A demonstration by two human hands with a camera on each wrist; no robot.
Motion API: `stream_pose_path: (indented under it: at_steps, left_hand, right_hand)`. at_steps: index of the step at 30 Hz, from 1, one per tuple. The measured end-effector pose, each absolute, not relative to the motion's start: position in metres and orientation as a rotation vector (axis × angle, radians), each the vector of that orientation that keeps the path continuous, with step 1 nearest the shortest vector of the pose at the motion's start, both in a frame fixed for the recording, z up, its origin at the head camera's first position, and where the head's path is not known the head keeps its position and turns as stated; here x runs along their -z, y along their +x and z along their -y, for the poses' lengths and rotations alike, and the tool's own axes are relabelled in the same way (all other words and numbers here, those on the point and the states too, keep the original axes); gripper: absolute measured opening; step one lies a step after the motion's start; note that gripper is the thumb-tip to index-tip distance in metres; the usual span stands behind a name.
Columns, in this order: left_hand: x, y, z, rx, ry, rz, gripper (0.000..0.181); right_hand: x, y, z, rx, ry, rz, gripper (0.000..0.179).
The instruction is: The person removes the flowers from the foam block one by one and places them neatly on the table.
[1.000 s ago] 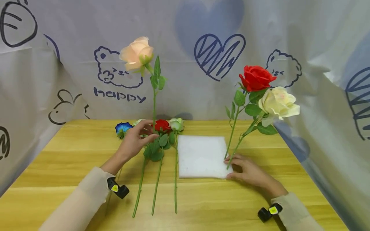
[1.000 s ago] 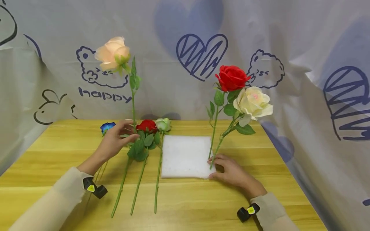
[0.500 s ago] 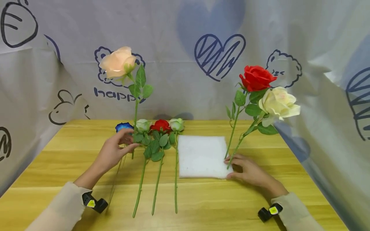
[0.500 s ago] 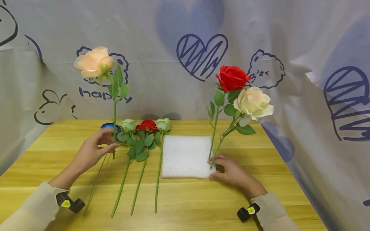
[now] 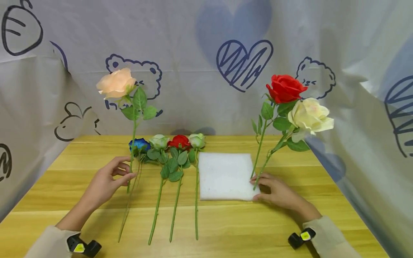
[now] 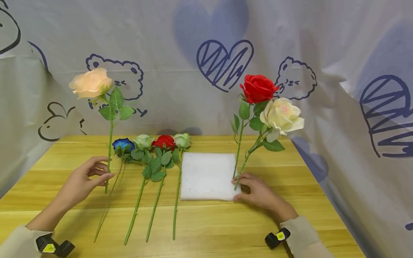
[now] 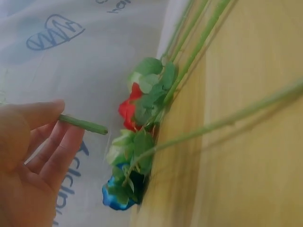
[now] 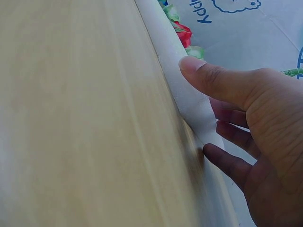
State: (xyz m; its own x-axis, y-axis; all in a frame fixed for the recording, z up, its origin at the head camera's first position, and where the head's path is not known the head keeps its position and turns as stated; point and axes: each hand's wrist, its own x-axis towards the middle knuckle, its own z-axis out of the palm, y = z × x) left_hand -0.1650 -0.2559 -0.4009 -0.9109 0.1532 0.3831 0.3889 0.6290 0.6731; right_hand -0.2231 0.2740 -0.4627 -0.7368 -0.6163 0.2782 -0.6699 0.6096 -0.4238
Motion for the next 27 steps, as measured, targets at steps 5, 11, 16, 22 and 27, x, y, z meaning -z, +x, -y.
stream_pose_path:
  at_steps: [5,11,16,22,27]
  left_hand:
    - [0.402,-0.154,0.268,1.22,-0.391,2.605,0.048]
    - [0.404,-0.145,0.284,1.339,-0.341,2.688,0.052]
    - [0.406,-0.139,0.296,1.45,-0.274,2.758,0.058]
    - [0.412,-0.132,0.306,1.59,-0.179,2.819,0.059]
    - [0.418,-0.127,0.314,1.644,-0.106,2.856,0.061]
  right_hand:
    - [0.462,-0.224,-0.274,-0.76,1.098,2.719,0.046]
    - [0.46,-0.224,-0.274,-0.752,1.091,2.724,0.047]
    - [0.458,-0.224,-0.274,-0.751,1.078,2.742,0.048]
    - [0.459,-0.224,-0.274,-0.744,1.096,2.725,0.047]
    - [0.461,-0.224,-0.274,-0.75,1.113,2.704,0.047]
